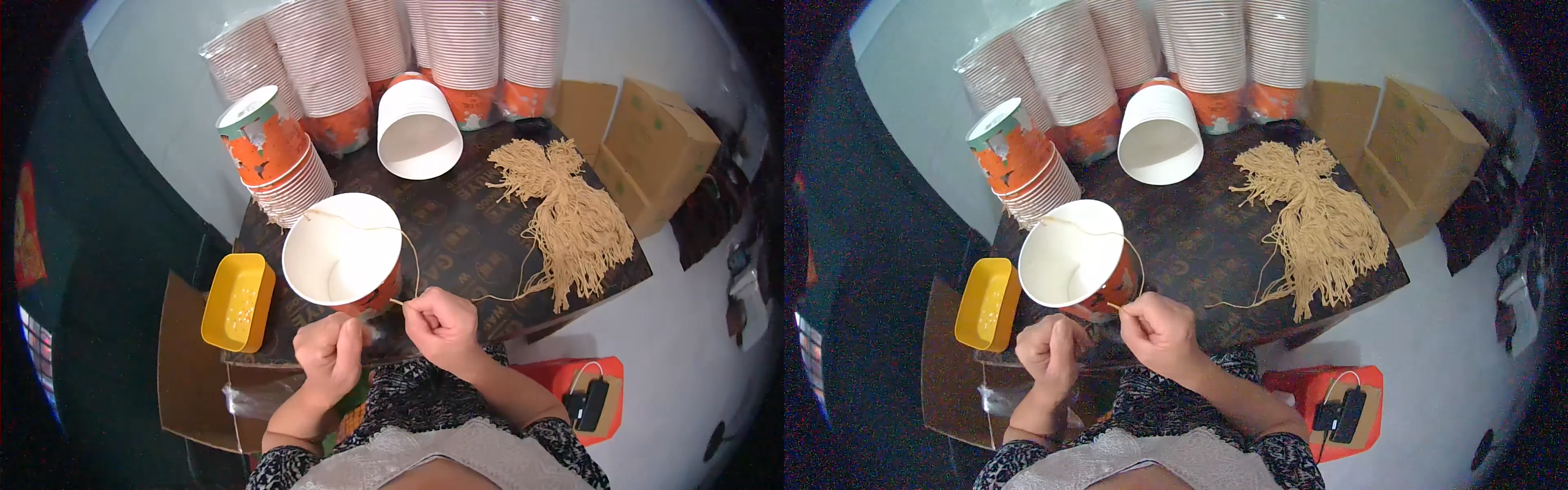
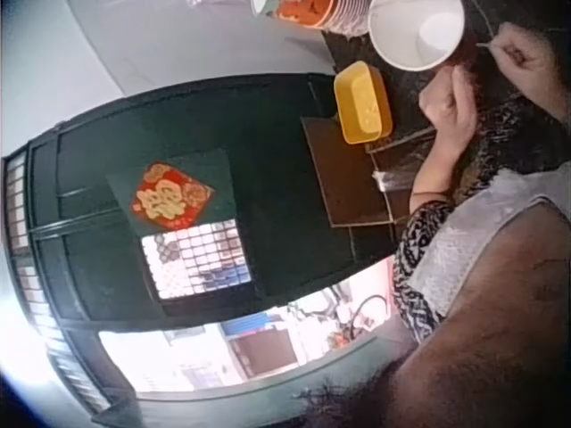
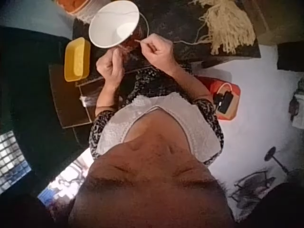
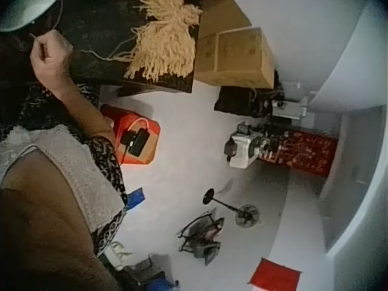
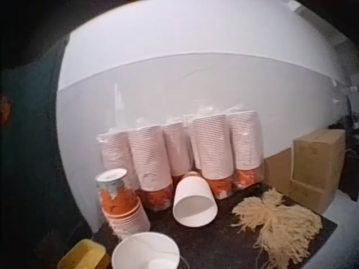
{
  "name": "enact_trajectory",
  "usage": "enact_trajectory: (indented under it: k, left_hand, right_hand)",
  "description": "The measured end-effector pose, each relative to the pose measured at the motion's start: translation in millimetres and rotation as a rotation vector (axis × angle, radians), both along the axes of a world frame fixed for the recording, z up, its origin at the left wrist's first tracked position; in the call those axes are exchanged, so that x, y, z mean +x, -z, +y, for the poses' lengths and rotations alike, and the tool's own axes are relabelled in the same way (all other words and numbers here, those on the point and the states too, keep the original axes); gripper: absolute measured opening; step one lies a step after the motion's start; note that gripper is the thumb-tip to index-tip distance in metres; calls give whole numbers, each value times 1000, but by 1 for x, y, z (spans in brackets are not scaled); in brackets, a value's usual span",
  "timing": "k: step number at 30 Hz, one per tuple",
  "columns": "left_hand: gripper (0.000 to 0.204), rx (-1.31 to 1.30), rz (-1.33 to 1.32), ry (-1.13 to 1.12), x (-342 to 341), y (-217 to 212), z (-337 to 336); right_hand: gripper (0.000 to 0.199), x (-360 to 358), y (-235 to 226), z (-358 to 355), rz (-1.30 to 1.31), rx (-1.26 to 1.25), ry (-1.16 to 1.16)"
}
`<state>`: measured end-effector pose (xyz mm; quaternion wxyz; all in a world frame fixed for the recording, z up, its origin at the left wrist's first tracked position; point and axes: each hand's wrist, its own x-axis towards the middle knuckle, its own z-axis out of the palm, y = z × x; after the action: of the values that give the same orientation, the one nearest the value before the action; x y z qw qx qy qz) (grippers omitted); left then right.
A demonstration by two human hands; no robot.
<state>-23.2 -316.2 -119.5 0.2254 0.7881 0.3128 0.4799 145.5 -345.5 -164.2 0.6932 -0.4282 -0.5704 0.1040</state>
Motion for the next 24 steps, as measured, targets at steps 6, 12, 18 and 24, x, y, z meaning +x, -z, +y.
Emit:
enact_trajectory:
  k: [6,12,18,24]
  left_hand:
    - [21,28,-47,18,-13,-10,1]
    - [18,62,-36,15,-19,-12,5]
    - [16,96,-3,33,-21,-12,9]
    - [16,157,-11,53,-21,-17,14]
  right_hand:
    - [21,-4,-2,16,-176,135,151]
    - [21,-6,-2,20,-222,143,196]
    - [21,-6,-2,22,-252,157,210]
    - [21,-8,-3,22,-287,94,209]
